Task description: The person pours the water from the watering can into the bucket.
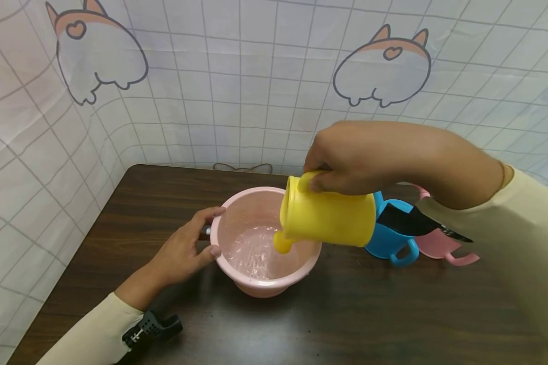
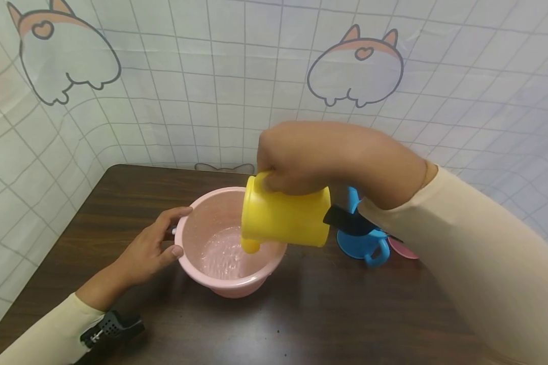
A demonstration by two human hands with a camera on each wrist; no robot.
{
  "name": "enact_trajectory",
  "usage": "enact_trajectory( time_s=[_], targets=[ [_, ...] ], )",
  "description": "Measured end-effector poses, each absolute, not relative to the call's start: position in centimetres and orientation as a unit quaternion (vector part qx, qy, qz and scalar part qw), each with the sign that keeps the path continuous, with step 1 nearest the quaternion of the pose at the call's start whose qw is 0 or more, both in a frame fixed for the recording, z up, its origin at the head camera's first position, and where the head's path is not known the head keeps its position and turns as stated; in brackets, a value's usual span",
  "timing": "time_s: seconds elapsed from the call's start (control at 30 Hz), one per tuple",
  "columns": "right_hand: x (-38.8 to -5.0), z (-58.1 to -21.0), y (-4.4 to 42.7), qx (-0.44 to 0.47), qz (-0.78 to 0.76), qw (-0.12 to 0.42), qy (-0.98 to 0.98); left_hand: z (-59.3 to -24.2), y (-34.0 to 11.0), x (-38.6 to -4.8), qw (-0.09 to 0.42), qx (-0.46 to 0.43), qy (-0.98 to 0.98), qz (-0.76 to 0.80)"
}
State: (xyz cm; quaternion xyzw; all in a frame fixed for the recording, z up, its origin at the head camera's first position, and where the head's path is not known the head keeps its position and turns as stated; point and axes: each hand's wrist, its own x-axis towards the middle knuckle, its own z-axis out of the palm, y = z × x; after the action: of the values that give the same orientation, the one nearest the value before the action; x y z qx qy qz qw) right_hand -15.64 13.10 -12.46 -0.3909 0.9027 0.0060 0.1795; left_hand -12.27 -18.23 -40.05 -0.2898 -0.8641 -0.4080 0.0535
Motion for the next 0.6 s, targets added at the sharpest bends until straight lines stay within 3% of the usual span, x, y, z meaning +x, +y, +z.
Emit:
enact_trajectory(
  time_s=[0.6],
  targets=[
    [-15.6,-12.2,11.2,-0.363,0.043,0.202,0.909,-40.1,-18.2,-12.3,0.059,-0.297,-0.86,-0.412]
  ],
)
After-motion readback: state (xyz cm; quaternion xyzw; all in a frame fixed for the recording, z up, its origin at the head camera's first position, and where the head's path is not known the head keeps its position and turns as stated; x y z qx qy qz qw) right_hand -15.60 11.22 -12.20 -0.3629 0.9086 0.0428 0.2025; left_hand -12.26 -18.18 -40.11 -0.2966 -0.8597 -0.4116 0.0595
